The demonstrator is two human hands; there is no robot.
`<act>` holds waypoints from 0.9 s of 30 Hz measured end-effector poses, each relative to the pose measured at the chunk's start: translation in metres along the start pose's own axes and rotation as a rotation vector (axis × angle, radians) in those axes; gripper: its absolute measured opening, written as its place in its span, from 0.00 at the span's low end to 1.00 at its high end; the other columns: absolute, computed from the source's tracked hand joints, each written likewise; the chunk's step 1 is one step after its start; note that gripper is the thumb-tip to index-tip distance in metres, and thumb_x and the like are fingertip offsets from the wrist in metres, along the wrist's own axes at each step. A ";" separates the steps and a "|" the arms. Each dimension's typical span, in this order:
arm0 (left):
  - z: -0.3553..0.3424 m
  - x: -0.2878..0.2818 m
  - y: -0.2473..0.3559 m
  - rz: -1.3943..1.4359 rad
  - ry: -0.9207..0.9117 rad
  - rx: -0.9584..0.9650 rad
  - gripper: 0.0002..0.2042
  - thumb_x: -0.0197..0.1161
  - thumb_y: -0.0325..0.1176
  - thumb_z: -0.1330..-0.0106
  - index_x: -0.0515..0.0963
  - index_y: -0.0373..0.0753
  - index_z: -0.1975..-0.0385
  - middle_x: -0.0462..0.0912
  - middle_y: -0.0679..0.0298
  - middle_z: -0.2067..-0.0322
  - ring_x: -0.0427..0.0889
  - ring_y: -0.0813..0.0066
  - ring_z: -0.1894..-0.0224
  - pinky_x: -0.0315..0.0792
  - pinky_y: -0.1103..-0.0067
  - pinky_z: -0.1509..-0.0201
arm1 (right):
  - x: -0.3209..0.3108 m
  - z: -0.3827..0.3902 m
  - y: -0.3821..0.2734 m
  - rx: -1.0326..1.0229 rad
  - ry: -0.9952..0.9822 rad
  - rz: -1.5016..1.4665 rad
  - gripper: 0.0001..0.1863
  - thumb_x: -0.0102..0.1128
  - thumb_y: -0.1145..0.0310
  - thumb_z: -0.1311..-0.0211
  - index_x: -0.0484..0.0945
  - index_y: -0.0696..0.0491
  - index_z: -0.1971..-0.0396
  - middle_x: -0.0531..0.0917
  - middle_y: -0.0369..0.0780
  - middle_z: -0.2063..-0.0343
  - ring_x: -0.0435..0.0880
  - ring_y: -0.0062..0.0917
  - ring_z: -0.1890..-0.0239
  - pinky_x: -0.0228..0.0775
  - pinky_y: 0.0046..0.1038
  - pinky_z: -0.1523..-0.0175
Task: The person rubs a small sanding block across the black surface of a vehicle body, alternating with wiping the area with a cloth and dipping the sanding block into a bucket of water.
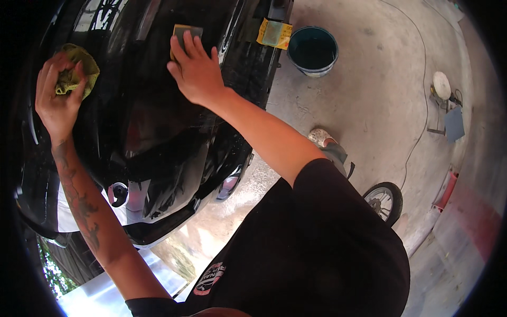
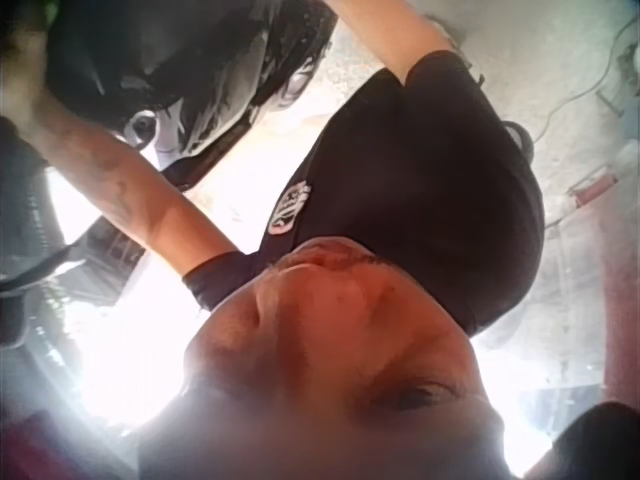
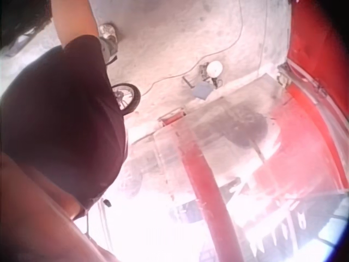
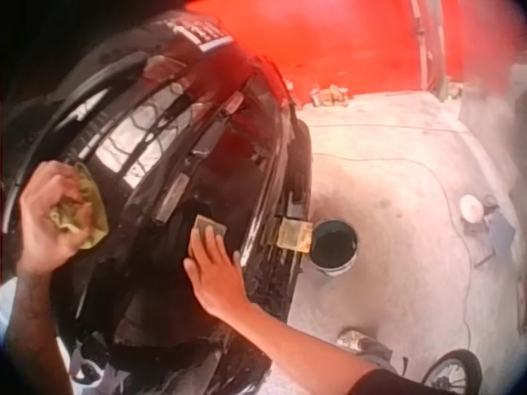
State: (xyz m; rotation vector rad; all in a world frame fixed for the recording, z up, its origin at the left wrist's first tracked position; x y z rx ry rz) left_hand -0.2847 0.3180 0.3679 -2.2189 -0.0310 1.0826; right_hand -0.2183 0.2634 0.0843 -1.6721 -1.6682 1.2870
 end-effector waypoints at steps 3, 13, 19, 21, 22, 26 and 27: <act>0.001 0.004 -0.006 0.007 -0.033 -0.004 0.11 0.75 0.27 0.46 0.80 0.37 0.66 0.84 0.66 0.63 0.84 0.67 0.61 0.77 0.76 0.54 | 0.010 0.010 -0.017 0.014 -0.039 0.007 0.32 0.50 0.54 0.26 0.58 0.50 0.27 0.58 0.47 0.26 0.57 0.49 0.25 0.53 0.65 0.31; -0.002 0.002 -0.019 0.060 -0.148 -0.223 0.09 0.70 0.29 0.42 0.76 0.36 0.69 0.79 0.64 0.71 0.81 0.67 0.67 0.76 0.76 0.58 | 0.012 -0.012 -0.029 -0.045 -0.051 -0.075 0.34 0.48 0.50 0.26 0.56 0.50 0.26 0.54 0.45 0.24 0.51 0.48 0.23 0.44 0.68 0.28; -0.014 0.028 -0.024 0.114 -0.185 -0.310 0.09 0.69 0.30 0.42 0.76 0.36 0.68 0.79 0.62 0.73 0.81 0.65 0.69 0.76 0.76 0.58 | 0.024 0.049 -0.068 -0.023 -0.179 -0.066 0.37 0.47 0.49 0.26 0.52 0.52 0.24 0.49 0.46 0.23 0.47 0.49 0.22 0.44 0.66 0.27; -0.011 0.026 -0.027 0.099 -0.198 -0.332 0.09 0.70 0.30 0.43 0.76 0.36 0.67 0.80 0.62 0.72 0.82 0.65 0.68 0.76 0.76 0.57 | 0.026 0.064 -0.079 -0.062 -0.250 -0.106 0.38 0.47 0.49 0.26 0.53 0.53 0.25 0.49 0.46 0.23 0.47 0.49 0.22 0.42 0.67 0.28; -0.010 0.026 -0.029 0.088 -0.210 -0.354 0.09 0.70 0.30 0.43 0.76 0.36 0.67 0.80 0.62 0.71 0.82 0.65 0.67 0.76 0.75 0.57 | 0.024 0.058 -0.076 -0.042 -0.230 -0.108 0.37 0.47 0.48 0.26 0.53 0.52 0.25 0.50 0.46 0.23 0.47 0.49 0.22 0.42 0.68 0.28; -0.010 0.024 -0.023 0.123 -0.152 -0.266 0.09 0.70 0.29 0.43 0.77 0.37 0.67 0.82 0.63 0.69 0.83 0.65 0.64 0.76 0.75 0.56 | 0.005 -0.019 -0.039 0.088 -0.074 -0.103 0.37 0.46 0.46 0.25 0.52 0.50 0.24 0.51 0.46 0.23 0.49 0.48 0.22 0.45 0.66 0.28; -0.013 0.025 -0.019 0.110 -0.146 -0.221 0.09 0.70 0.29 0.44 0.78 0.37 0.67 0.82 0.64 0.68 0.83 0.65 0.64 0.76 0.75 0.55 | 0.002 -0.020 -0.038 0.091 -0.069 -0.097 0.37 0.46 0.46 0.25 0.52 0.50 0.24 0.51 0.46 0.23 0.49 0.48 0.22 0.45 0.66 0.28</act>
Point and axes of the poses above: each hand's wrist, its own z-axis away from the middle knuckle, its own x-axis out of the palm, y = z × x, the point moved 6 cm from there along -z, towards the middle knuckle
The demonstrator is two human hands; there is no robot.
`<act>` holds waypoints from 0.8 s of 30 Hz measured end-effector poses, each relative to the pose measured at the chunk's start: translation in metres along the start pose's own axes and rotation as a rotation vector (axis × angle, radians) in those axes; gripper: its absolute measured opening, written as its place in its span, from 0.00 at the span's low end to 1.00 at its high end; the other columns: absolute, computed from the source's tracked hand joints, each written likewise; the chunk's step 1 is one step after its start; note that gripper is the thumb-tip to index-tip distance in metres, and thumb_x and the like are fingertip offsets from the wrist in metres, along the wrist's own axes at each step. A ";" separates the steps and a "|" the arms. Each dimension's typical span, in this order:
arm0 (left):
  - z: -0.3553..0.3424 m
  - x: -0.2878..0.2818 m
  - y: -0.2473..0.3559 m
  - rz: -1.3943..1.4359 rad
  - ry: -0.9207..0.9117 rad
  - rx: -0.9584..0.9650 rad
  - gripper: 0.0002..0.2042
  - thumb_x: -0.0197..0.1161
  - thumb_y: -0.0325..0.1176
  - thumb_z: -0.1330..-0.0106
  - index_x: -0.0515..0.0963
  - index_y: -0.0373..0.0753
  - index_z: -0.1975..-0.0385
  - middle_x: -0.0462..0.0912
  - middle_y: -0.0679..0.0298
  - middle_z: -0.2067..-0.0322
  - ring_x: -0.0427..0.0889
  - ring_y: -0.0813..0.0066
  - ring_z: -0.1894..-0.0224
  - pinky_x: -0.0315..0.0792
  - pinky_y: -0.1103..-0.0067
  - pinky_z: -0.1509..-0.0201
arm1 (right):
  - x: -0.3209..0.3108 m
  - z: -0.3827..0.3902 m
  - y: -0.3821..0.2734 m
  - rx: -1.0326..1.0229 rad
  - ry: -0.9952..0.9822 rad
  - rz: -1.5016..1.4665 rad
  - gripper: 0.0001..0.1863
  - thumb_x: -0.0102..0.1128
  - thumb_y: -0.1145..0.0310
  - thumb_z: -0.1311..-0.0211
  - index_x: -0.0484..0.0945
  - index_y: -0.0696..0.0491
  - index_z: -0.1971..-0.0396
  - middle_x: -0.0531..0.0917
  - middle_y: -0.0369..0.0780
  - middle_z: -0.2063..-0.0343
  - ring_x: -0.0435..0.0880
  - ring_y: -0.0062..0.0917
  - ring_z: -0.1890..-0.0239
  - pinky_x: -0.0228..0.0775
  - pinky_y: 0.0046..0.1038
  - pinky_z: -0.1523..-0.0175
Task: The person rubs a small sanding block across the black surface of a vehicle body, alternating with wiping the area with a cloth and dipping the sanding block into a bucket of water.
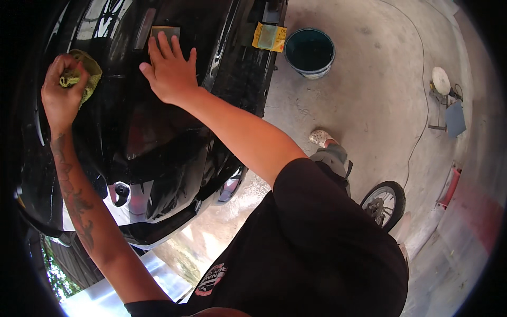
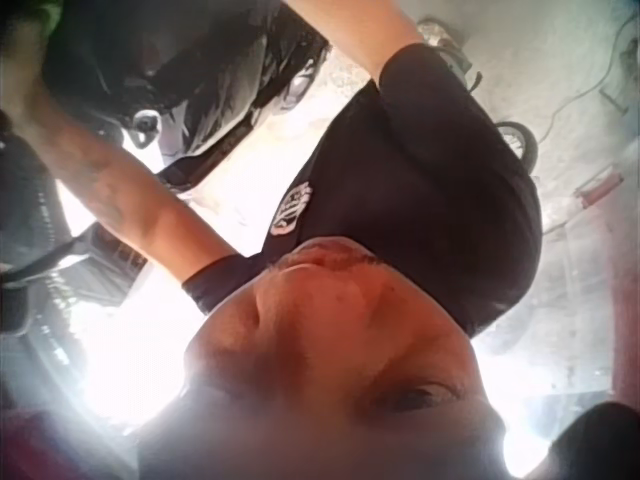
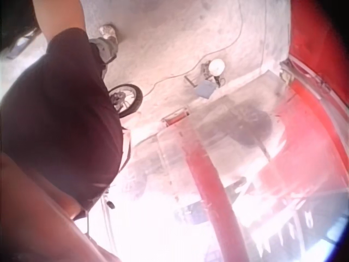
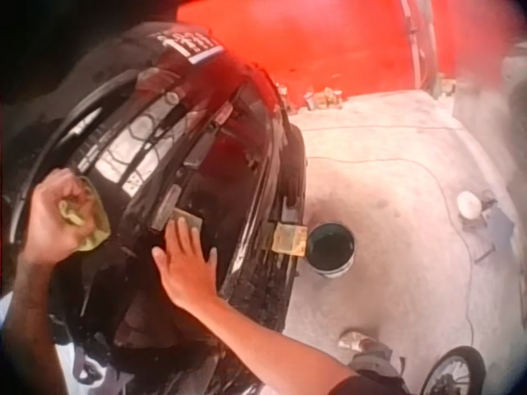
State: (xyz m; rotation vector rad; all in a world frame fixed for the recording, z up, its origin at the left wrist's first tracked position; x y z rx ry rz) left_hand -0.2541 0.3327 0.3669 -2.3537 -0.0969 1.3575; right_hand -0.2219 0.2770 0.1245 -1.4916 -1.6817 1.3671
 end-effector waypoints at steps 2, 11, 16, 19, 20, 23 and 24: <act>0.009 -0.014 0.001 -0.054 -0.008 0.022 0.08 0.70 0.28 0.44 0.78 0.37 0.67 0.82 0.64 0.67 0.83 0.65 0.63 0.76 0.75 0.55 | 0.009 0.003 -0.013 -0.021 -0.017 -0.016 0.37 0.45 0.47 0.25 0.52 0.51 0.24 0.51 0.45 0.23 0.50 0.48 0.22 0.45 0.66 0.28; 0.016 -0.020 0.008 -0.065 0.034 0.078 0.10 0.72 0.26 0.45 0.78 0.37 0.66 0.81 0.65 0.67 0.83 0.64 0.62 0.77 0.74 0.55 | 0.007 0.005 0.008 -0.066 0.053 -0.017 0.38 0.48 0.47 0.26 0.54 0.53 0.25 0.55 0.45 0.24 0.51 0.44 0.22 0.44 0.60 0.26; 0.010 0.004 0.011 -0.010 0.100 0.130 0.10 0.73 0.26 0.45 0.78 0.37 0.66 0.82 0.66 0.66 0.83 0.65 0.61 0.77 0.75 0.55 | 0.015 0.060 0.018 -0.070 -0.080 0.027 0.37 0.48 0.50 0.25 0.54 0.55 0.25 0.54 0.48 0.24 0.52 0.48 0.23 0.46 0.59 0.26; 0.013 -0.008 0.010 -0.051 0.080 0.121 0.10 0.73 0.26 0.45 0.79 0.37 0.66 0.82 0.66 0.66 0.83 0.65 0.61 0.77 0.75 0.55 | 0.025 0.108 0.013 -0.149 -0.211 0.081 0.38 0.48 0.50 0.26 0.53 0.53 0.24 0.53 0.46 0.24 0.51 0.46 0.22 0.45 0.59 0.25; 0.014 -0.008 0.010 -0.050 0.079 0.121 0.10 0.73 0.26 0.45 0.79 0.37 0.66 0.82 0.66 0.66 0.83 0.65 0.61 0.77 0.75 0.55 | 0.025 0.101 0.016 -0.148 -0.212 0.081 0.38 0.48 0.50 0.26 0.53 0.53 0.24 0.53 0.46 0.24 0.51 0.46 0.22 0.45 0.59 0.25; 0.008 -0.001 0.011 -0.034 0.080 0.121 0.09 0.73 0.26 0.45 0.79 0.37 0.66 0.83 0.66 0.65 0.83 0.66 0.61 0.77 0.75 0.55 | 0.005 0.039 0.045 -0.045 0.007 0.093 0.36 0.47 0.49 0.26 0.55 0.54 0.26 0.56 0.45 0.24 0.53 0.46 0.23 0.46 0.59 0.26; 0.020 -0.025 0.008 -0.081 0.066 0.102 0.09 0.73 0.26 0.44 0.79 0.37 0.67 0.83 0.67 0.65 0.83 0.67 0.62 0.77 0.75 0.55 | 0.014 0.034 0.027 -0.067 -0.011 0.022 0.36 0.47 0.49 0.26 0.56 0.55 0.26 0.56 0.46 0.24 0.53 0.46 0.23 0.47 0.58 0.26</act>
Point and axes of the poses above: each hand's wrist, its own z-axis away from the middle knuckle, its own x-axis out of the palm, y = z × x, the point moved 6 cm from there along -z, towards the middle knuckle
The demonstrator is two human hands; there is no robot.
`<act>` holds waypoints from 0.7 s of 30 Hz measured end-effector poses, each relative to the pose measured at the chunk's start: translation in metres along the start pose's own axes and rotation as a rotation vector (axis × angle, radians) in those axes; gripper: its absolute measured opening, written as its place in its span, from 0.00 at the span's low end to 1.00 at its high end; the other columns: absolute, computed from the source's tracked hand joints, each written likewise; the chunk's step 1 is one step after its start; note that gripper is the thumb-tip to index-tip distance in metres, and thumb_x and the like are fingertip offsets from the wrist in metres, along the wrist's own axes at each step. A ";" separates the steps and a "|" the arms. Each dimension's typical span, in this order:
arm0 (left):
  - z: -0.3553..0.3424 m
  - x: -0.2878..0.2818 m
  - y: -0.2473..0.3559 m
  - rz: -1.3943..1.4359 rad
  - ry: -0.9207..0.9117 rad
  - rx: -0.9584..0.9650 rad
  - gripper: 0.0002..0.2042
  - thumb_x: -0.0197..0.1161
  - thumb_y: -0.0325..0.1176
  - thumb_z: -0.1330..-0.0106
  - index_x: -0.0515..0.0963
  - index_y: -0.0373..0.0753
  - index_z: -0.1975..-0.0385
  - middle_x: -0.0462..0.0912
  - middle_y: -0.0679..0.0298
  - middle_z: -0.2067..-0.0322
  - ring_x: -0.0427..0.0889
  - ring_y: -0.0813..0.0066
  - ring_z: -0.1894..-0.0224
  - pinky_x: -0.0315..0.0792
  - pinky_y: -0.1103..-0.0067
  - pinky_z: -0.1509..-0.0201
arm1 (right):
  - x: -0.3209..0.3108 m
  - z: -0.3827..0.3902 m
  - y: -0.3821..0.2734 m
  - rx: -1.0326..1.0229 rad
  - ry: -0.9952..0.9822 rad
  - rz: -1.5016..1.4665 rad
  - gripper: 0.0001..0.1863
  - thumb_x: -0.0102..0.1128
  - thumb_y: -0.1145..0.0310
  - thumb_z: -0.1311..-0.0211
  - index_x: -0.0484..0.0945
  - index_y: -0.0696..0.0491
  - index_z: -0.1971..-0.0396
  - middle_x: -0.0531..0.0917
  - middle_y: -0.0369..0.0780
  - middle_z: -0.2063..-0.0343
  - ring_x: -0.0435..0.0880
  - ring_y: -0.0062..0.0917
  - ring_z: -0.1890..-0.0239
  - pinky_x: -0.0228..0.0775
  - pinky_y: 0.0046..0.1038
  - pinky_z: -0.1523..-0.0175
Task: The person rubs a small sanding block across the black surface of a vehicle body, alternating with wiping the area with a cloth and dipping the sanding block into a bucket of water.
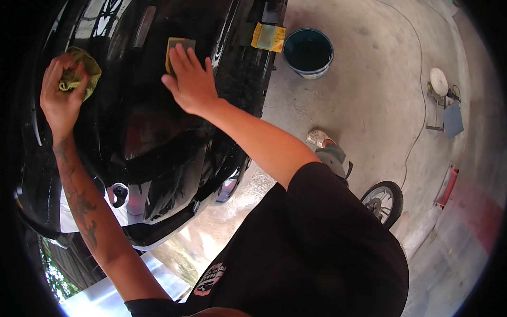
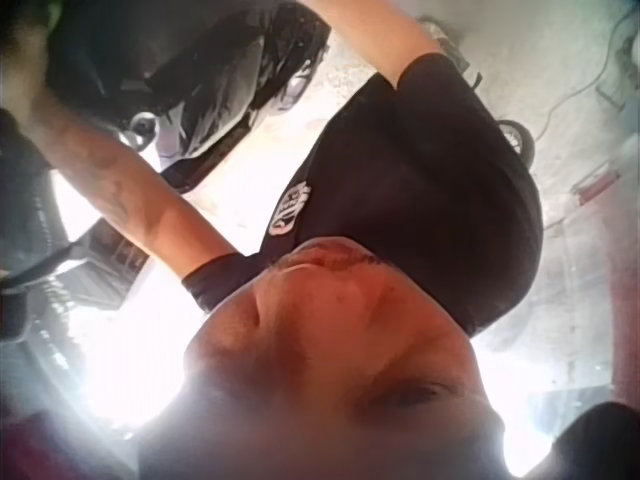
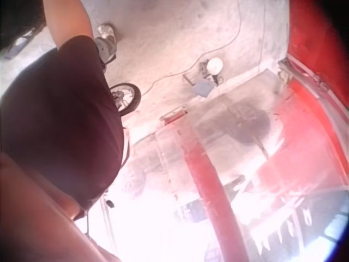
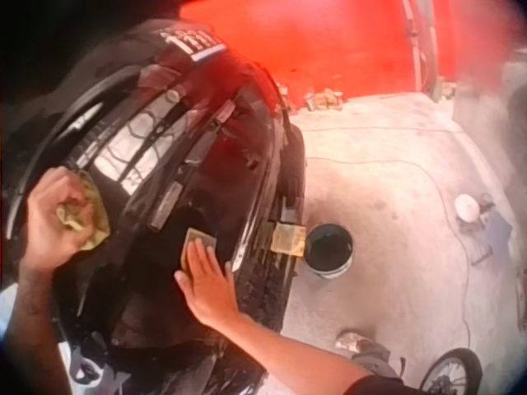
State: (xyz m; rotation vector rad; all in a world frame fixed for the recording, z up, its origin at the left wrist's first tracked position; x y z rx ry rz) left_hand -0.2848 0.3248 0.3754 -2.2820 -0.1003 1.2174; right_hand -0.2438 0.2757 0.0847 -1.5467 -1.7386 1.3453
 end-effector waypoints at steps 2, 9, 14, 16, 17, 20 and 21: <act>-0.004 0.013 0.002 0.038 0.026 0.017 0.09 0.73 0.27 0.44 0.79 0.37 0.67 0.83 0.67 0.65 0.83 0.67 0.62 0.77 0.76 0.54 | -0.007 0.000 0.012 0.024 0.030 0.006 0.36 0.47 0.49 0.26 0.56 0.55 0.27 0.56 0.46 0.25 0.54 0.47 0.23 0.47 0.58 0.26; -0.002 0.016 0.003 0.020 0.037 0.037 0.09 0.73 0.26 0.45 0.79 0.37 0.67 0.83 0.67 0.65 0.83 0.67 0.62 0.77 0.76 0.56 | 0.009 0.059 0.015 -0.049 -0.218 0.076 0.37 0.47 0.49 0.25 0.53 0.54 0.25 0.54 0.47 0.24 0.53 0.47 0.23 0.46 0.58 0.26; -0.004 0.012 0.003 0.039 0.066 0.040 0.09 0.73 0.26 0.45 0.79 0.37 0.67 0.82 0.67 0.66 0.83 0.67 0.62 0.77 0.76 0.56 | -0.006 0.017 0.032 0.053 -0.048 0.056 0.35 0.45 0.50 0.24 0.56 0.56 0.27 0.56 0.48 0.25 0.55 0.48 0.24 0.47 0.59 0.26; -0.004 0.019 0.004 0.042 0.071 0.063 0.10 0.74 0.26 0.45 0.79 0.37 0.67 0.82 0.67 0.66 0.83 0.67 0.62 0.77 0.76 0.56 | -0.004 0.045 0.030 0.052 -0.137 0.105 0.35 0.44 0.49 0.24 0.56 0.55 0.26 0.55 0.48 0.24 0.53 0.49 0.23 0.45 0.60 0.26; -0.007 0.023 0.006 0.053 0.077 0.069 0.10 0.74 0.26 0.45 0.79 0.37 0.67 0.82 0.67 0.66 0.83 0.67 0.62 0.77 0.76 0.56 | 0.000 0.066 0.034 0.024 -0.165 0.155 0.35 0.45 0.49 0.24 0.56 0.54 0.26 0.54 0.47 0.24 0.51 0.50 0.23 0.43 0.62 0.26; 0.000 0.006 0.005 0.008 0.068 0.053 0.10 0.74 0.26 0.45 0.79 0.37 0.67 0.82 0.67 0.66 0.83 0.67 0.63 0.77 0.76 0.56 | 0.005 0.088 0.025 -0.066 -0.241 0.254 0.35 0.45 0.48 0.25 0.55 0.52 0.26 0.55 0.46 0.24 0.50 0.51 0.23 0.41 0.64 0.26; 0.004 -0.002 0.005 -0.010 0.061 0.055 0.10 0.74 0.26 0.45 0.79 0.37 0.67 0.82 0.67 0.66 0.83 0.67 0.63 0.77 0.76 0.56 | 0.006 0.082 0.026 -0.031 -0.236 0.253 0.35 0.45 0.48 0.25 0.56 0.52 0.26 0.55 0.45 0.24 0.49 0.52 0.23 0.41 0.65 0.27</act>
Point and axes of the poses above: each hand's wrist, its own z-axis away from the middle knuckle, its own x-axis out of the palm, y = z × x, the point moved 6 cm from there along -z, towards the middle knuckle
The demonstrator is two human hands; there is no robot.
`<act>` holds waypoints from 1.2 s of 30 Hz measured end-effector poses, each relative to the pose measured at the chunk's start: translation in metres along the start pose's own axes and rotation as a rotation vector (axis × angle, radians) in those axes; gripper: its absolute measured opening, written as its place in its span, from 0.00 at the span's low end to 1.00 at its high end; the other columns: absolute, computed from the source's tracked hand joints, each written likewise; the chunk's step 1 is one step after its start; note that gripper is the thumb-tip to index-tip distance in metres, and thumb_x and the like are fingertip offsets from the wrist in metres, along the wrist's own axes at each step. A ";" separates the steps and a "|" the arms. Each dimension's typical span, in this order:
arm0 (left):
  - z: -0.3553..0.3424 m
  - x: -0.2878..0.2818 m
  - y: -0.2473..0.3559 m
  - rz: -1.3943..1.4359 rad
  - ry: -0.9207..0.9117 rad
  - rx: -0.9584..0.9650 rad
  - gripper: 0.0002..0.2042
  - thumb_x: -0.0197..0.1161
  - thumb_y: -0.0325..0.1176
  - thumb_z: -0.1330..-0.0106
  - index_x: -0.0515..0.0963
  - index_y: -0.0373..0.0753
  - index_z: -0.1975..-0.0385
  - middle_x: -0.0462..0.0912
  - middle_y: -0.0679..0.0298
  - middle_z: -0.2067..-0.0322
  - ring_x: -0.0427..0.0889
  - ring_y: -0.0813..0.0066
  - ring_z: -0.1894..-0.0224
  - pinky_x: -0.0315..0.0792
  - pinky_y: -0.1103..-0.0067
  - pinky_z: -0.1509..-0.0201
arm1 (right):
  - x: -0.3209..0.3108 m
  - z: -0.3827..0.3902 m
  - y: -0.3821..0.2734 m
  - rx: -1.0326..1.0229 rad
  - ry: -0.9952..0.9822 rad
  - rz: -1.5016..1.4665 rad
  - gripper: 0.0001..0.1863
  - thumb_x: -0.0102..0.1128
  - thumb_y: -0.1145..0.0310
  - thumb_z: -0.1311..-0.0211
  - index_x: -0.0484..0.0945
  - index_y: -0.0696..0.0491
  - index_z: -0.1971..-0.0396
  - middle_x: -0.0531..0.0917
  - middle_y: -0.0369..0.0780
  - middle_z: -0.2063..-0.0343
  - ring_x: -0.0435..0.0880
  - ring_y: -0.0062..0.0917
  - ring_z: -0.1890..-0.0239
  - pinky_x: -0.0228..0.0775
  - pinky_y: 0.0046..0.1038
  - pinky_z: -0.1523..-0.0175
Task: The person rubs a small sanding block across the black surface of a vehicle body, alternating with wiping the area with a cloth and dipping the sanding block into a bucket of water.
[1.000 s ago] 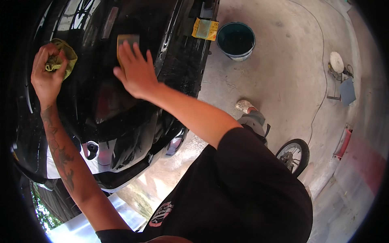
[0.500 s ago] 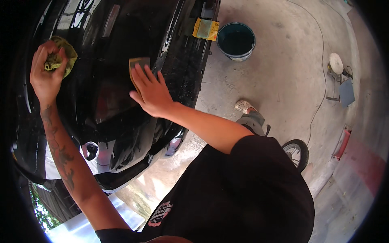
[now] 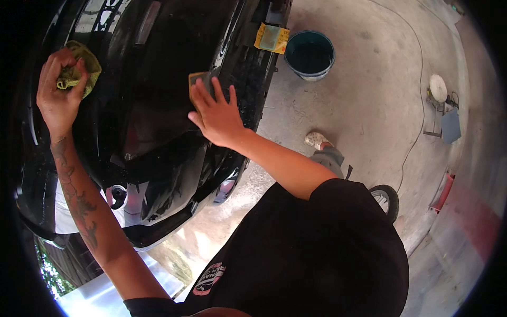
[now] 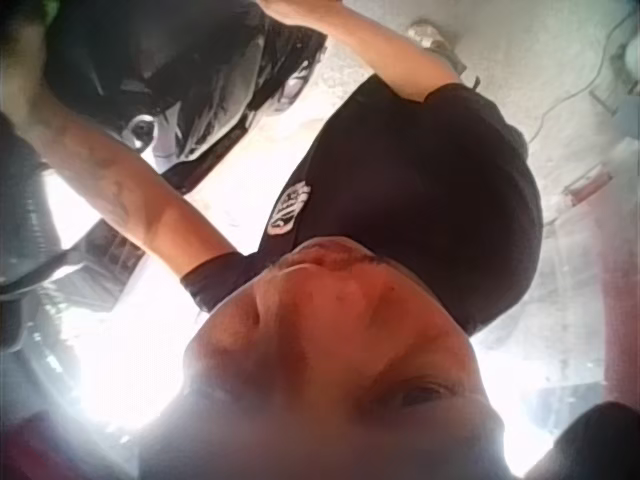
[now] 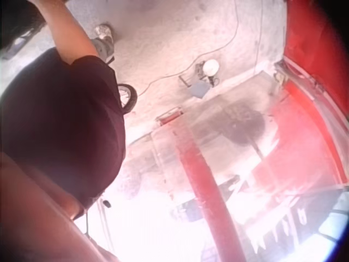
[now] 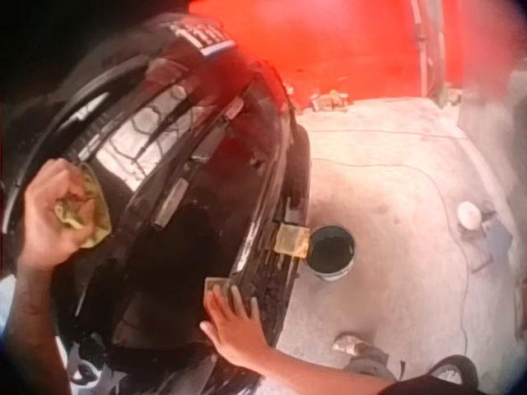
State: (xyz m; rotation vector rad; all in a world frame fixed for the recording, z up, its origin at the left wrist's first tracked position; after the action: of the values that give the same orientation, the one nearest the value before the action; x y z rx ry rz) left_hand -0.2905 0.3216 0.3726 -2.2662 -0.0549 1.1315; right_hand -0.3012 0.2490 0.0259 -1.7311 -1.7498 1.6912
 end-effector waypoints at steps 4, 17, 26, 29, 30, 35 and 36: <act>-0.009 0.027 0.004 0.056 0.052 0.038 0.10 0.74 0.28 0.45 0.79 0.37 0.66 0.83 0.66 0.65 0.83 0.66 0.62 0.77 0.76 0.56 | -0.023 -0.055 0.072 0.196 0.215 0.057 0.34 0.43 0.47 0.24 0.60 0.54 0.28 0.59 0.45 0.25 0.50 0.53 0.23 0.43 0.67 0.28; -0.003 0.024 -0.010 0.103 0.016 0.003 0.12 0.74 0.24 0.44 0.80 0.35 0.62 0.85 0.63 0.60 0.84 0.68 0.57 0.77 0.77 0.50 | -0.008 0.015 -0.007 -0.056 0.003 0.077 0.33 0.45 0.50 0.24 0.60 0.52 0.27 0.59 0.44 0.25 0.52 0.48 0.23 0.43 0.65 0.28; -0.013 0.014 0.020 0.025 0.108 0.002 0.11 0.71 0.25 0.51 0.76 0.37 0.72 0.80 0.62 0.67 0.80 0.61 0.64 0.74 0.74 0.58 | -0.040 -0.038 -0.077 -0.412 0.185 -0.059 0.33 0.57 0.50 0.30 0.66 0.50 0.31 0.64 0.41 0.28 0.57 0.46 0.25 0.49 0.67 0.30; -0.011 0.015 0.018 0.059 0.194 0.024 0.11 0.69 0.22 0.58 0.71 0.37 0.79 0.77 0.59 0.74 0.78 0.57 0.69 0.72 0.70 0.65 | -0.034 -0.029 -0.063 -0.422 0.109 0.008 0.32 0.57 0.50 0.30 0.67 0.47 0.31 0.62 0.37 0.26 0.55 0.45 0.24 0.48 0.66 0.30; -0.006 0.016 0.009 0.116 0.186 -0.011 0.11 0.69 0.22 0.58 0.71 0.36 0.78 0.77 0.58 0.74 0.78 0.57 0.69 0.72 0.70 0.65 | -0.028 -0.017 -0.049 -0.432 0.106 0.002 0.32 0.57 0.50 0.30 0.67 0.47 0.31 0.62 0.37 0.26 0.55 0.45 0.24 0.48 0.66 0.30; -0.014 0.012 0.024 0.009 0.159 -0.001 0.10 0.69 0.22 0.57 0.73 0.37 0.77 0.78 0.58 0.73 0.79 0.57 0.68 0.72 0.70 0.64 | -0.012 -0.001 -0.017 -0.280 0.035 0.034 0.34 0.55 0.51 0.28 0.61 0.45 0.27 0.59 0.36 0.24 0.53 0.46 0.23 0.46 0.64 0.28; -0.013 0.014 0.018 -0.015 0.144 -0.019 0.10 0.69 0.22 0.57 0.73 0.37 0.77 0.78 0.57 0.73 0.79 0.57 0.68 0.73 0.70 0.63 | -0.018 -0.009 -0.027 -0.301 0.071 -0.027 0.34 0.55 0.51 0.29 0.61 0.45 0.27 0.59 0.37 0.25 0.53 0.46 0.23 0.47 0.64 0.29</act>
State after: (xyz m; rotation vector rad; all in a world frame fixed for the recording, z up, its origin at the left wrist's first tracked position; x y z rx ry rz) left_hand -0.2758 0.3045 0.3590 -2.3536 -0.0255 0.9606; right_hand -0.3042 0.2489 0.0591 -1.8472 -2.0710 1.3929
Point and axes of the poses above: each hand's wrist, its own z-axis away from the middle knuckle, its own x-axis out of the palm, y = z × x, the point moved 6 cm from there along -z, towards the middle knuckle
